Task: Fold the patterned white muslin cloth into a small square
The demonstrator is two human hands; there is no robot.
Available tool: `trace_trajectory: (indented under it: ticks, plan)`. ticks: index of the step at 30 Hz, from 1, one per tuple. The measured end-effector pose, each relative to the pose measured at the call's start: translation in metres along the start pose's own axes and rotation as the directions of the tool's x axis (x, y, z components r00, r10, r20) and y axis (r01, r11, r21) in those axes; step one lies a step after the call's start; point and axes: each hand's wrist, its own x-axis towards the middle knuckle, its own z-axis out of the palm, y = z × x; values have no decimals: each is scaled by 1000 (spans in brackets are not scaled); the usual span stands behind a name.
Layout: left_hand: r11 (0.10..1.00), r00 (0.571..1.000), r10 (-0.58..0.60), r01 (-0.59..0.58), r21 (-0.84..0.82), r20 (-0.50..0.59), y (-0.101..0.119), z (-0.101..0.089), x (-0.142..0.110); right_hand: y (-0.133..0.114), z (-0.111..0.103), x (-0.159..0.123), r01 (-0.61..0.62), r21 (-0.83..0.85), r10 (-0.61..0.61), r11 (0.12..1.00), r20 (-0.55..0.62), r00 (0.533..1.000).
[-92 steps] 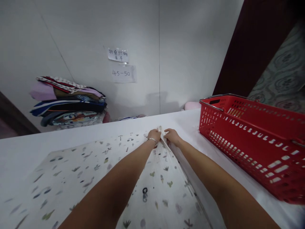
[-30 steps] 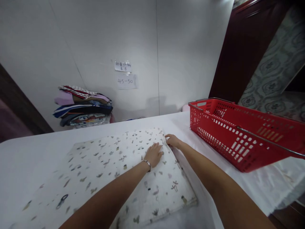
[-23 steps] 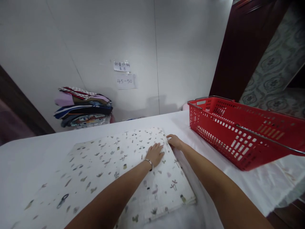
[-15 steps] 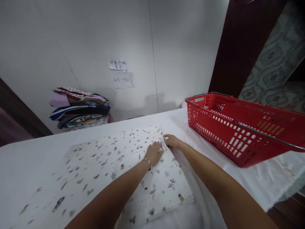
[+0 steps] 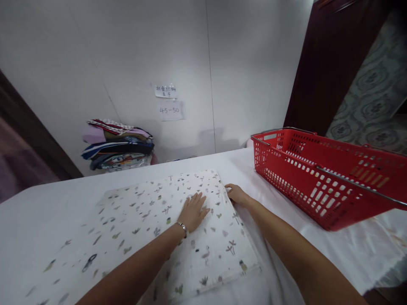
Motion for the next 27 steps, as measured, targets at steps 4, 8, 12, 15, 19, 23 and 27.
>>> trace_trajectory:
  ticks: [4, 8, 12, 15, 19, 23, 27]
  plan:
    - [995, 995, -98, 98, 19, 25, -26, -5, -35, -2, -1, -11, 0, -2, 0, 1000, -7, 1000]
    - [981, 981, -190, 191, -26, 33, -61, -16, -86, 2, -4, -20, 9, -27, -7, 1000, 62, 998]
    - [895, 895, -445, 445, 15, 4, -110, -27, -146, 9, -8, -16, -66, -56, 68, 996, 37, 997]
    - [774, 775, -631, 632, 45, -43, -148, -32, -190, 13, -10, -14, -105, -87, 107, 991, 15, 994]
    - [657, 658, -748, 753, 37, -90, -187, -38, -230, 17, -12, -14, -106, -130, 105, 986, -17, 994]
    - [558, 556, -824, 830, 16, -104, -209, -45, -237, 12, -10, -17, -109, -179, 102, 978, -48, 994]
    - [601, 598, -793, 799, 7, -119, -219, -50, -214, 11, -6, -20, -126, -188, 111, 974, -86, 990]
